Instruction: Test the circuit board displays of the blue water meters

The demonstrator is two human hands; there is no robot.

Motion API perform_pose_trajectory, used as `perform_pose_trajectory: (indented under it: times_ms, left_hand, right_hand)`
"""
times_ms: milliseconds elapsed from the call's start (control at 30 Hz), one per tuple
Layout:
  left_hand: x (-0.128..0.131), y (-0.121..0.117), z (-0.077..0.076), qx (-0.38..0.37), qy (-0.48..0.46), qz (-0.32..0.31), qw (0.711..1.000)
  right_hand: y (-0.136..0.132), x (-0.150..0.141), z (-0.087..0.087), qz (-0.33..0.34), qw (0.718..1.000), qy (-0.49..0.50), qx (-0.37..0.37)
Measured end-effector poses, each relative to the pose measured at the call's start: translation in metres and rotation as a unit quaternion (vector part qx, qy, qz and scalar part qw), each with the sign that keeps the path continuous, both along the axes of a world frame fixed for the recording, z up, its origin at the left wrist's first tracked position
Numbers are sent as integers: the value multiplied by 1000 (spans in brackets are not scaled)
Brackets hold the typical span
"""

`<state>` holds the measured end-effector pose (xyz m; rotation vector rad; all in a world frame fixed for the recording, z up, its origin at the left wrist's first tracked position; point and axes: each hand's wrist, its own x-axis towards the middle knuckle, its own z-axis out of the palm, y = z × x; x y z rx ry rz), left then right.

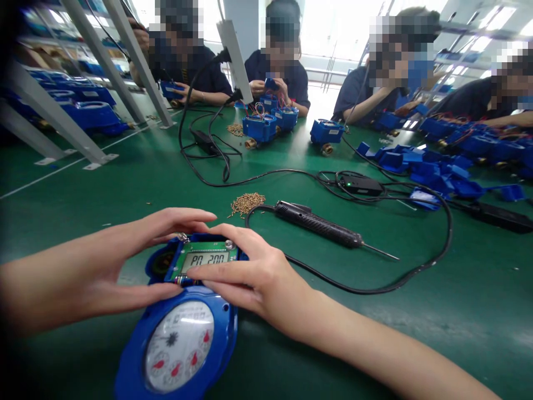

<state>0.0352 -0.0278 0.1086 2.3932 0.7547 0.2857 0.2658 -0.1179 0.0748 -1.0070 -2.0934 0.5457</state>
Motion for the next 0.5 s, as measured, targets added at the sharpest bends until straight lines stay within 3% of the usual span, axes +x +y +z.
perform_pose_trajectory:
  times_ms: [133,233,400,500]
  left_hand:
    - [-25,8,-1,-127,2,53,990]
    - [-28,6,-2,-171,-33,69,982]
    - [-7,-3,2,-64,-48,50,996]
    - [3,-5,-1,-69,-53,53,995]
  right_hand:
    - [-1,1,1,-2,1000,-4,-17]
    - [0,0,3,-5,1000,-1,-18]
    - [1,-3,2,-15,1000,16,-9]
    - [1,-5,0,-25,998,40,-28]
